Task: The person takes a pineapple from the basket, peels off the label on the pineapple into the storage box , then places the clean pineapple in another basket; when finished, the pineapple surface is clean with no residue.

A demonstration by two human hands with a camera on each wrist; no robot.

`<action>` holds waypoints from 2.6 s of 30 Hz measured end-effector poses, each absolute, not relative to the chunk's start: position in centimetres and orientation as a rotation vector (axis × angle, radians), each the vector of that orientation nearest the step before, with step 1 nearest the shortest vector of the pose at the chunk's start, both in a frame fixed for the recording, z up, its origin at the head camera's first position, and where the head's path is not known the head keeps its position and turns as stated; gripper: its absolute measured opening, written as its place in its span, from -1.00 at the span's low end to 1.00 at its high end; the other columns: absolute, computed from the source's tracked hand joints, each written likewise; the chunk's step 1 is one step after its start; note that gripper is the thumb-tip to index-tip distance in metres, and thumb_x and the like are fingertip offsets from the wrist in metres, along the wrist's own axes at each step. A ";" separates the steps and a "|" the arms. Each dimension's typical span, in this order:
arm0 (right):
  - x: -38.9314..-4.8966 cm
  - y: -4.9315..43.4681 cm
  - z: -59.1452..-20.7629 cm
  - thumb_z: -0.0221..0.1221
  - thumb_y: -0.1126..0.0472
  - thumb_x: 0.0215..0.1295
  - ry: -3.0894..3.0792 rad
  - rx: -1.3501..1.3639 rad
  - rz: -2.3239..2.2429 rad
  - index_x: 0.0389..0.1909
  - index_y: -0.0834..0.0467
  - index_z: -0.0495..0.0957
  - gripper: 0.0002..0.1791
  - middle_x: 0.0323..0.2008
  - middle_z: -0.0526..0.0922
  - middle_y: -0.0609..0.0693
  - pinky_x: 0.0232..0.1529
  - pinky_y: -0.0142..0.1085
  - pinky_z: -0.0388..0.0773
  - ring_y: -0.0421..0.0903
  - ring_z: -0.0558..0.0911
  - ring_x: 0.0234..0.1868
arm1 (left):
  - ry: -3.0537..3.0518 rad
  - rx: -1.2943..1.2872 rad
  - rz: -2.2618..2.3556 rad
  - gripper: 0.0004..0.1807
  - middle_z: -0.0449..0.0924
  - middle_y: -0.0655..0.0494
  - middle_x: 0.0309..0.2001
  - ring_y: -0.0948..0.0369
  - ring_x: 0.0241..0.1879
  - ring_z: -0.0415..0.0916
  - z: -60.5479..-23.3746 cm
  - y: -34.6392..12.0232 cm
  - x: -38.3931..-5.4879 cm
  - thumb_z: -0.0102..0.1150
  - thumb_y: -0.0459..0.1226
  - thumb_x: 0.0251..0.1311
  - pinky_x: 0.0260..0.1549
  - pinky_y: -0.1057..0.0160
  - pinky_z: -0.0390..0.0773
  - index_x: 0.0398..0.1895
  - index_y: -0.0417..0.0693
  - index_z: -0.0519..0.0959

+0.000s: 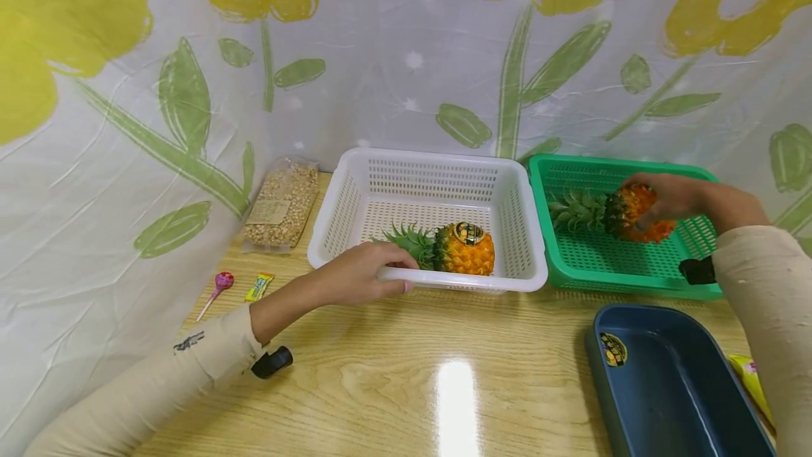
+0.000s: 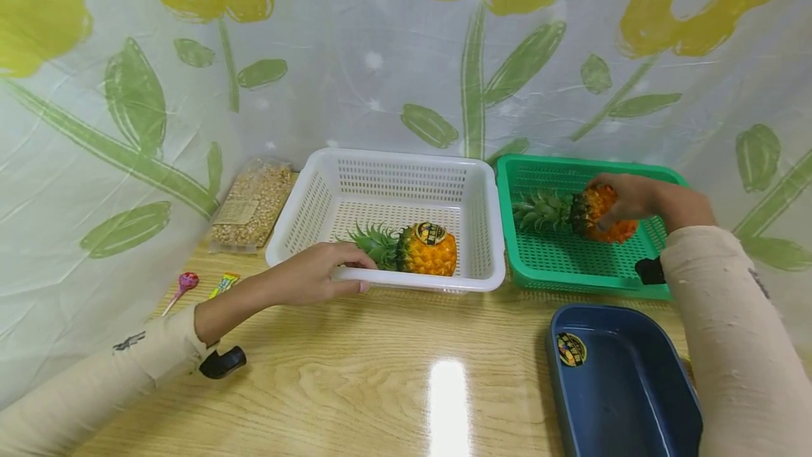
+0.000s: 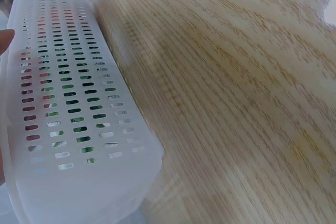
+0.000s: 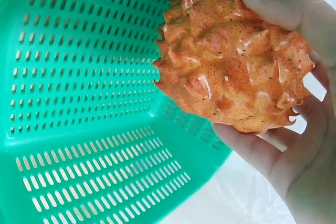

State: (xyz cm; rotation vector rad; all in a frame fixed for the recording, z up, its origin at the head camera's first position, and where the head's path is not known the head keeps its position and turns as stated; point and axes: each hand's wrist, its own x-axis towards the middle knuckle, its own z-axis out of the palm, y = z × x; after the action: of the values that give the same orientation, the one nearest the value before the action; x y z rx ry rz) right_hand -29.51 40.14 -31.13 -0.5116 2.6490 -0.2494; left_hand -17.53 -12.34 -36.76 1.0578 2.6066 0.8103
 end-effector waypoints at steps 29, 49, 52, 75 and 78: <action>-30.5 41.1 -32.0 0.36 0.10 0.28 2.409 -0.330 -0.398 0.50 0.48 -0.22 0.12 0.33 -0.15 0.73 -0.07 0.17 0.65 0.68 0.29 0.20 | 2.614 1.078 0.801 -0.74 0.68 0.21 -0.04 0.26 -0.09 0.56 -36.7 -12.3 -17.5 0.25 -0.12 0.34 -0.08 0.19 0.54 0.04 0.07 0.67; -30.4 42.0 -32.3 0.32 0.25 0.29 2.636 -0.417 -0.415 0.40 0.50 0.20 -0.22 0.34 0.11 0.67 -0.03 0.23 0.59 0.62 0.32 0.22 | 2.608 1.066 0.785 -0.72 0.68 0.19 -0.03 0.24 -0.07 0.57 -36.4 -12.3 -17.4 0.24 -0.12 0.35 -0.06 0.18 0.55 0.05 0.05 0.67; -30.5 41.9 -32.4 0.35 0.24 0.26 2.670 -0.457 -0.371 0.38 0.49 0.25 -0.22 0.32 0.19 0.65 0.02 0.30 0.51 0.61 0.29 0.23 | 2.610 1.078 0.794 -0.73 0.69 0.18 -0.04 0.24 -0.08 0.57 -36.4 -12.3 -17.4 0.25 -0.12 0.34 -0.07 0.18 0.55 0.04 0.05 0.67; -29.8 41.8 -32.1 0.32 -0.01 0.31 2.630 -0.307 -0.497 0.49 0.42 0.02 -0.01 0.37 0.08 0.62 0.02 0.33 0.49 0.60 0.25 0.26 | 2.611 1.076 0.788 -0.72 0.69 0.18 -0.03 0.25 -0.09 0.56 -36.7 -12.0 -17.6 0.25 -0.12 0.35 -0.08 0.20 0.54 0.05 0.04 0.67; -29.7 41.9 -32.1 0.31 -0.01 0.31 2.657 -0.317 -0.477 0.49 0.40 0.04 -0.04 0.37 0.11 0.61 0.04 0.37 0.44 0.60 0.23 0.27 | 2.608 1.080 0.793 -0.73 0.69 0.19 -0.05 0.25 -0.11 0.56 -36.7 -11.9 -17.6 0.25 -0.12 0.35 -0.10 0.20 0.53 0.05 0.05 0.67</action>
State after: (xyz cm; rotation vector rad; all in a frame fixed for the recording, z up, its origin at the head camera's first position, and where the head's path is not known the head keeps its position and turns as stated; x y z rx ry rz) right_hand -29.66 41.90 -32.08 -0.3168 2.6570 -0.4773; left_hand -17.61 -11.93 -36.72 1.0801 2.6078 0.7926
